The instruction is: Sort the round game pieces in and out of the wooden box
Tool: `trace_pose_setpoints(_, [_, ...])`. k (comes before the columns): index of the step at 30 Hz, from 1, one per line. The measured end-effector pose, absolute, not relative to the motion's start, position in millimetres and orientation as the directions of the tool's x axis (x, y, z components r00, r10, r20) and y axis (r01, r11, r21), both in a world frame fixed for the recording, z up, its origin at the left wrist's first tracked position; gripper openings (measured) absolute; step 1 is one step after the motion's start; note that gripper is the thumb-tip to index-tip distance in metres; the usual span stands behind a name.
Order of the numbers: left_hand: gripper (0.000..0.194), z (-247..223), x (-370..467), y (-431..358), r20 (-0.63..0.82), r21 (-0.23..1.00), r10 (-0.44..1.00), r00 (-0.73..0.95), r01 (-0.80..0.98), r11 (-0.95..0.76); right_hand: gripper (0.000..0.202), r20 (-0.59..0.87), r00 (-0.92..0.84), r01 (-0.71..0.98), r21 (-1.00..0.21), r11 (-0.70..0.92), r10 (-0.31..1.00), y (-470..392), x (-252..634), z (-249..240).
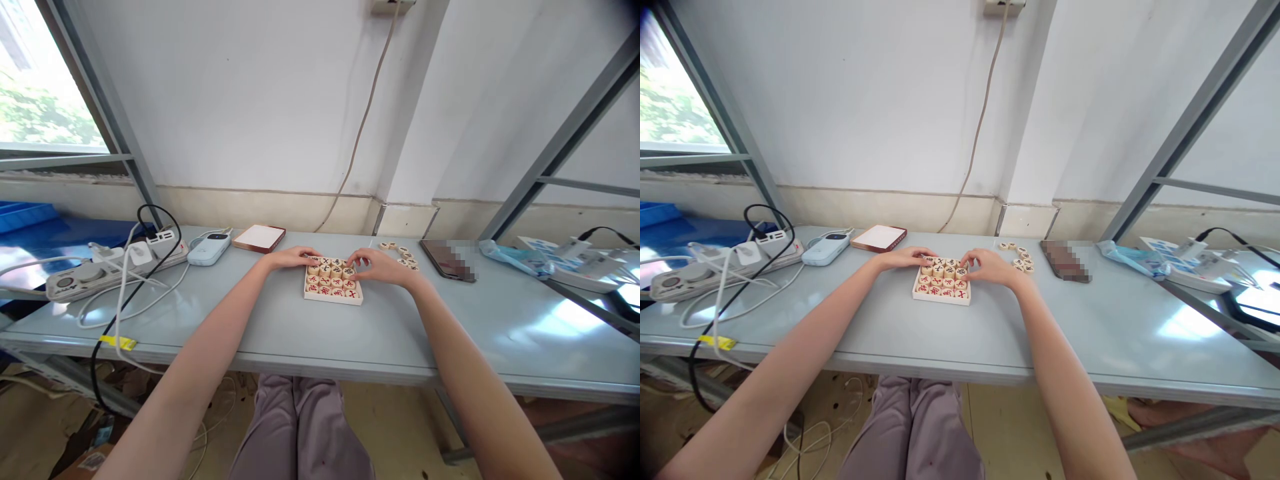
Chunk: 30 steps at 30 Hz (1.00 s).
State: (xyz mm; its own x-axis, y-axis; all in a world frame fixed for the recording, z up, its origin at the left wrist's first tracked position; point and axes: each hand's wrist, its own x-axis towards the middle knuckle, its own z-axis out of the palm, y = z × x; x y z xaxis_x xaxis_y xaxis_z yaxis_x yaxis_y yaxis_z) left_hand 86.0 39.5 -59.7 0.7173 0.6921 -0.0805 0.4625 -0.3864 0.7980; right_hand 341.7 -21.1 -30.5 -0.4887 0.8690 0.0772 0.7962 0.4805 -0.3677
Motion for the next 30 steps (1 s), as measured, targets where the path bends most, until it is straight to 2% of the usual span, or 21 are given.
trace_pose_setpoints(11, [0.058,-59.1,86.1,38.5,-0.087,0.811,0.702,0.707,0.459,-0.362,0.035,0.069,-0.49,0.792,-0.381,0.477,0.869,-20.5,341.8,-30.4])
trace_pose_setpoints(21, [0.088,-52.9,79.7,32.1,-0.151,0.815,0.662,0.734,0.471,-0.337,0.034,0.061,-0.49,0.789,-0.392,0.472,0.87,-20.6,341.6,-30.6])
trace_pose_setpoints(30, [0.087,-53.1,79.8,33.1,-0.144,0.832,0.638,0.756,0.442,-0.336,0.035,0.065,-0.498,0.78,-0.403,0.479,0.865,-21.1,340.0,-30.1])
